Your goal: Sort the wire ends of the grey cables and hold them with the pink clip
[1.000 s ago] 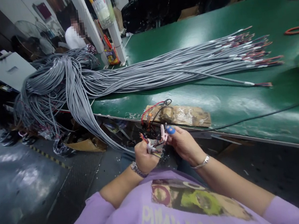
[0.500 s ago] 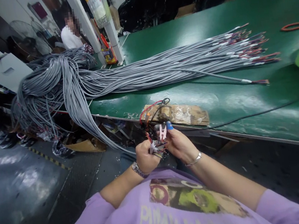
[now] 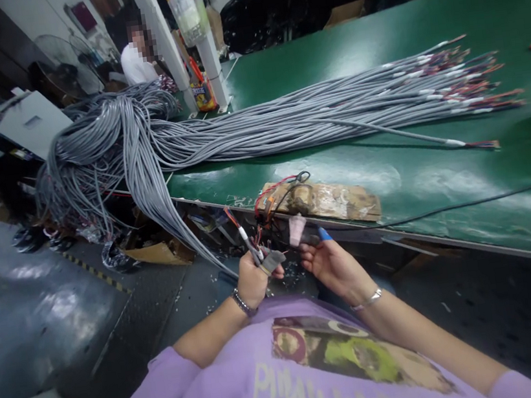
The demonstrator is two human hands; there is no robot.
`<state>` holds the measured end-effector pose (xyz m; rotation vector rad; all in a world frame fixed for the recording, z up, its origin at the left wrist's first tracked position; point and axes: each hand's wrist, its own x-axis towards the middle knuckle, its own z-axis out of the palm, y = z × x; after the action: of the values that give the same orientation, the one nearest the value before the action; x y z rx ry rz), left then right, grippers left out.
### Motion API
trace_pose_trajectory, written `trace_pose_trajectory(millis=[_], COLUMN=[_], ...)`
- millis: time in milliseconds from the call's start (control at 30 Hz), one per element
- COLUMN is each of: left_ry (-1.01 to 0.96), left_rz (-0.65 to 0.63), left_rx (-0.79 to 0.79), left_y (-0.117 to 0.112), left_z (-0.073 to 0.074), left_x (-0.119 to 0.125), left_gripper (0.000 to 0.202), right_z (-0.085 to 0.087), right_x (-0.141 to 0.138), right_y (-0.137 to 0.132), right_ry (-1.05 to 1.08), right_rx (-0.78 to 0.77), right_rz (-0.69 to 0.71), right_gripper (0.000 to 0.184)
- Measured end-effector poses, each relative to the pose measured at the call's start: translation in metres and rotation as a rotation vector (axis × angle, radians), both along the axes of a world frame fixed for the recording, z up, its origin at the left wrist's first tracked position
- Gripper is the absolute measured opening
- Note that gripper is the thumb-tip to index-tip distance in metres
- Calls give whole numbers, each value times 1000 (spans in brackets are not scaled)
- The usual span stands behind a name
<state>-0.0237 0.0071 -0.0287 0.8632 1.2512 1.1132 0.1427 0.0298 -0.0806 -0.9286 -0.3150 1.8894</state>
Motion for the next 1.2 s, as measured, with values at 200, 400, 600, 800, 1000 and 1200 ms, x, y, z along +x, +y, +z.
trace_pose_trajectory(millis=[200, 400, 600, 800, 1000, 1200], left_ry=[-101, 38, 487, 938, 835, 829], left_rz=[-1, -207, -511, -826, -720, -818], left_rx=[-8, -22, 79, 34, 118, 223], left_y=[2, -9, -31, -35, -31, -22], left_z=[-3, -10, -20, 13, 18, 9], left_x=[1, 6, 27, 26, 11, -10], left_gripper=[59, 54, 28, 24, 18, 17], right_z=[-13, 2, 13, 39, 59, 35], right_x=[14, 26, 54, 54, 4, -20], right_y=[-15, -31, -56, -66, -57, -51], right_ry=[-79, -367, -706, -794, -703, -552], right_rx=[-5, 150, 490, 689, 775, 706], right_rz=[-18, -72, 188, 401, 418, 265], right_gripper=[32, 29, 29, 35, 35, 36])
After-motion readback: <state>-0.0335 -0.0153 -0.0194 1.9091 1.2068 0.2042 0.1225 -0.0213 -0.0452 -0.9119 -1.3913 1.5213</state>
